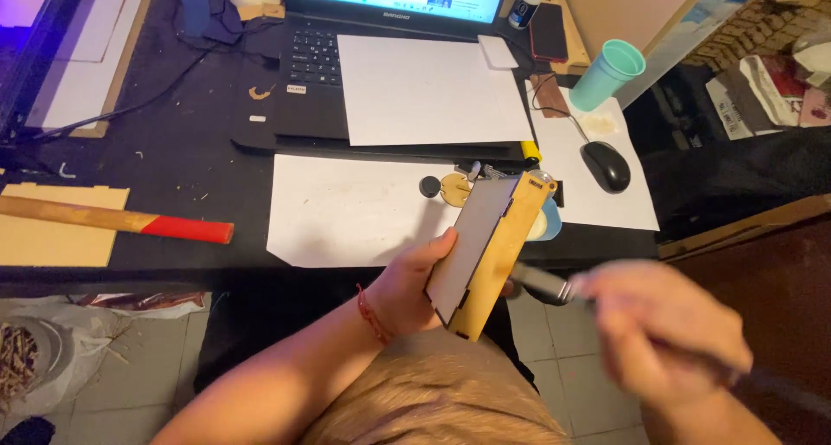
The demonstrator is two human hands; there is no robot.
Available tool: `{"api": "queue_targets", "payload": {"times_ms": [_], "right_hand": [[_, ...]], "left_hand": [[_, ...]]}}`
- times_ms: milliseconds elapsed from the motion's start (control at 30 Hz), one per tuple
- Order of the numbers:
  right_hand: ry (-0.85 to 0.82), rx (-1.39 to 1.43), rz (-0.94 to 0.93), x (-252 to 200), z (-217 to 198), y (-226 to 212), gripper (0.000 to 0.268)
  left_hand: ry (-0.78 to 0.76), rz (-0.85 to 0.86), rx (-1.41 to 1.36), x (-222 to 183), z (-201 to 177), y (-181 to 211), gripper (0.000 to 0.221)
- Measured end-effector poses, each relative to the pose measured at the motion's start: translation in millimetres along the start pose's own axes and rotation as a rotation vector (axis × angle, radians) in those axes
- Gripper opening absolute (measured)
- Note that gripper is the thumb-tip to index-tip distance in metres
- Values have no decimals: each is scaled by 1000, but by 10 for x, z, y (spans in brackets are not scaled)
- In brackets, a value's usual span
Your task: Applying varnish or glue to the exterior of a small wooden box using a paintbrush
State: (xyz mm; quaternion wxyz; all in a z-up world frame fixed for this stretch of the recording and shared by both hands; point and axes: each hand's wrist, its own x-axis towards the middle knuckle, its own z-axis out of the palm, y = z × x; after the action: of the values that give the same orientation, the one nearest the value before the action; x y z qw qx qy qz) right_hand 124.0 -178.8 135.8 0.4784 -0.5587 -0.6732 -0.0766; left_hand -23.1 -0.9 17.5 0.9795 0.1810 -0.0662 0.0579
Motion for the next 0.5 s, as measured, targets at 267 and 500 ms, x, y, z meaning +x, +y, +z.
{"api": "queue_targets", "payload": {"times_ms": [267,500], "right_hand": [[-32,-93,-158,111,-14,-42,10],[73,-128,-295,275,7,170,9]], "left_hand": [[187,-39,20,27,-3,12,62],[141,-116,-34,10,-114,-25,67]]}}
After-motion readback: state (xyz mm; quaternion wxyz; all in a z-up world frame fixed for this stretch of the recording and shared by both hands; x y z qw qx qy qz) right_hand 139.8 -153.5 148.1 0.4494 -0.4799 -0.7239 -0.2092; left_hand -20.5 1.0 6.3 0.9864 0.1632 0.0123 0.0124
